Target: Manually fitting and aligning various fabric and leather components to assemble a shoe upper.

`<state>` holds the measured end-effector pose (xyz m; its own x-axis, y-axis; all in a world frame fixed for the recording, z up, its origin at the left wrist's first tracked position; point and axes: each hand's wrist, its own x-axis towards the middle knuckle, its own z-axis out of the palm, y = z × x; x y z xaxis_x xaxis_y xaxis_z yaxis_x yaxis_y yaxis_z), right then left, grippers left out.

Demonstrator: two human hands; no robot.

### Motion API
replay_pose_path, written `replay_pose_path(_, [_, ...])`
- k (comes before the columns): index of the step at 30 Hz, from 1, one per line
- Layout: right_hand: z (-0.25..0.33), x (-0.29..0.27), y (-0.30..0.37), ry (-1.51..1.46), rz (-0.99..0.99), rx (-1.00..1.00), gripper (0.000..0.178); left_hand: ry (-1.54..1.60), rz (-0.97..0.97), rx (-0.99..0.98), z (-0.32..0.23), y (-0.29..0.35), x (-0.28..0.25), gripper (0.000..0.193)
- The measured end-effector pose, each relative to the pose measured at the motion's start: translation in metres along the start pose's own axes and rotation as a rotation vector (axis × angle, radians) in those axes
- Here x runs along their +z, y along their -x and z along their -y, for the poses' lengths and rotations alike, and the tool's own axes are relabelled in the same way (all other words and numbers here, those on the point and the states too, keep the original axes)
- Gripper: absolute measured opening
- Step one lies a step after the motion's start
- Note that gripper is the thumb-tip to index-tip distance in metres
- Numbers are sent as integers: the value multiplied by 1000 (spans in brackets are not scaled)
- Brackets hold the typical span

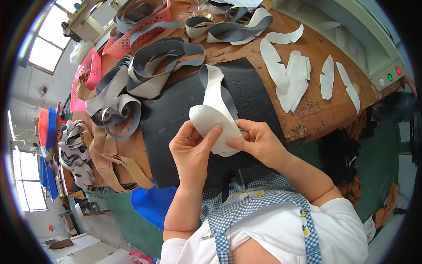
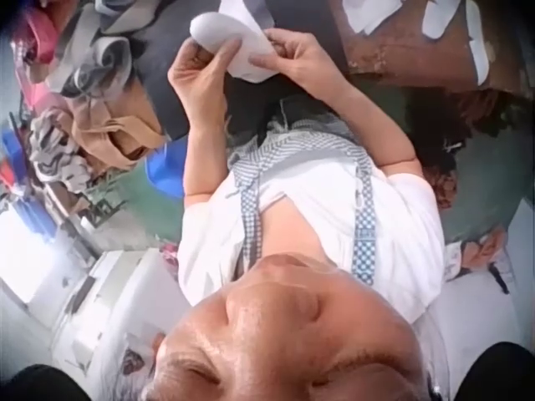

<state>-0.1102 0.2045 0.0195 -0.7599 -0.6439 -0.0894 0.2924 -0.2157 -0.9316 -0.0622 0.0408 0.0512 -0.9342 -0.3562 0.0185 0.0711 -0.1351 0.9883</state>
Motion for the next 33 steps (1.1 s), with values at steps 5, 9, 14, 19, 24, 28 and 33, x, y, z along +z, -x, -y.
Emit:
replay_pose_path(5, [3,-2,2,85,47,20,31,-47,-19,-1,7,-6,-2,25])
replay_pose_path(9, [0,-6,2,180,60,29,29,-84,-8,-5,8,-10,-2,25])
replay_pose_path(14, [1,-3,5,121,60,34,28,-130,18,-84,10,-12,-3,22])
replay_pose_path(19, [-4,5,13,109,15,6,24,-147,56,-75,15,-10,-4,23])
replay_pose_path(24, [-4,6,16,67,1,24,24,-107,63,-94,11,-16,-8,20])
replay_pose_path(28, [-2,-2,15,107,58,27,34,-70,100,-165,12,-23,-7,21])
replay_pose_path(33, [-2,-4,14,107,132,33,39,-108,148,-98,24,-30,-14,30])
